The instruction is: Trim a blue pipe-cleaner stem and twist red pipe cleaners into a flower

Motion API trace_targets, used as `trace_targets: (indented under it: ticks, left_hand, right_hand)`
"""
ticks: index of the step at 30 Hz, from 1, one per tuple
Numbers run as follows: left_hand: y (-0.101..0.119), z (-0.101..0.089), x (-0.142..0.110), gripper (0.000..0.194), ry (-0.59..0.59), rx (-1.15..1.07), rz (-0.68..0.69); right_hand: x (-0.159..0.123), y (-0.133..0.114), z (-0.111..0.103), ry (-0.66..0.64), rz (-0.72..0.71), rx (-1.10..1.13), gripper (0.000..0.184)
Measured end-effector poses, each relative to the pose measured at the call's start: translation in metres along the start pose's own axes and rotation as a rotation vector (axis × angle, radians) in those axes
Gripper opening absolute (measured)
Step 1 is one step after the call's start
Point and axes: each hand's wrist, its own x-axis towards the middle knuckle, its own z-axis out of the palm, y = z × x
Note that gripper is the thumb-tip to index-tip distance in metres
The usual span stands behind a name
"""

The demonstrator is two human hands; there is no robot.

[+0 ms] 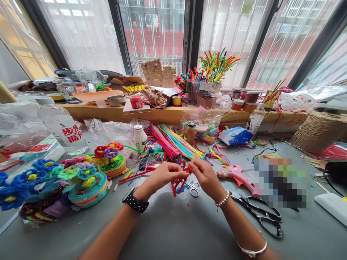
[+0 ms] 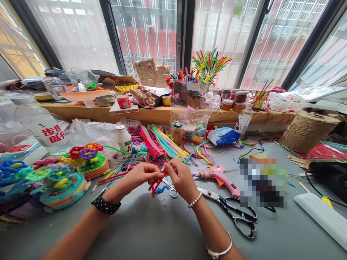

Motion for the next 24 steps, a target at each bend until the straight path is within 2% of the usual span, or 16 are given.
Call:
trace_targets:
  ticks: [8,11,13,17,20,22,24]
  left_hand:
    - [0.003,0.002,0.0,0.023,-0.067,-0.018,-0.014]
    - [0.006,-0.004,-0.001,0.025,-0.048,0.036,-0.007]
    - [0.007,-0.013,-0.002,0.024,0.061,0.103,0.012]
    - [0.0,-0.034,0.001,0.022,0.38,0.218,0.058]
    - [-0.011,-0.041,0.005,0.015,0.624,0.543,0.054]
    - [-0.016,-0.041,0.006,0.014,0.67,0.603,0.035]
    - [-0.018,-0.037,0.007,0.018,0.65,0.654,-0.023]
  right_hand:
    - [0.0,-0.001,0.003,0.005,-0.046,-0.043,0.026]
    - [-0.001,-0.004,0.007,0.029,0.005,0.048,0.026]
    - [-0.002,-0.007,0.01,0.047,0.05,0.116,0.026]
    - [-0.004,-0.007,0.013,0.066,0.112,0.106,0.023]
    - [-0.004,-0.004,0.015,0.054,0.148,0.119,0.021]
    - [-0.004,-0.002,0.017,0.047,0.164,0.136,0.021]
    - [-0.004,0.0,0.018,0.043,0.173,0.136,0.021]
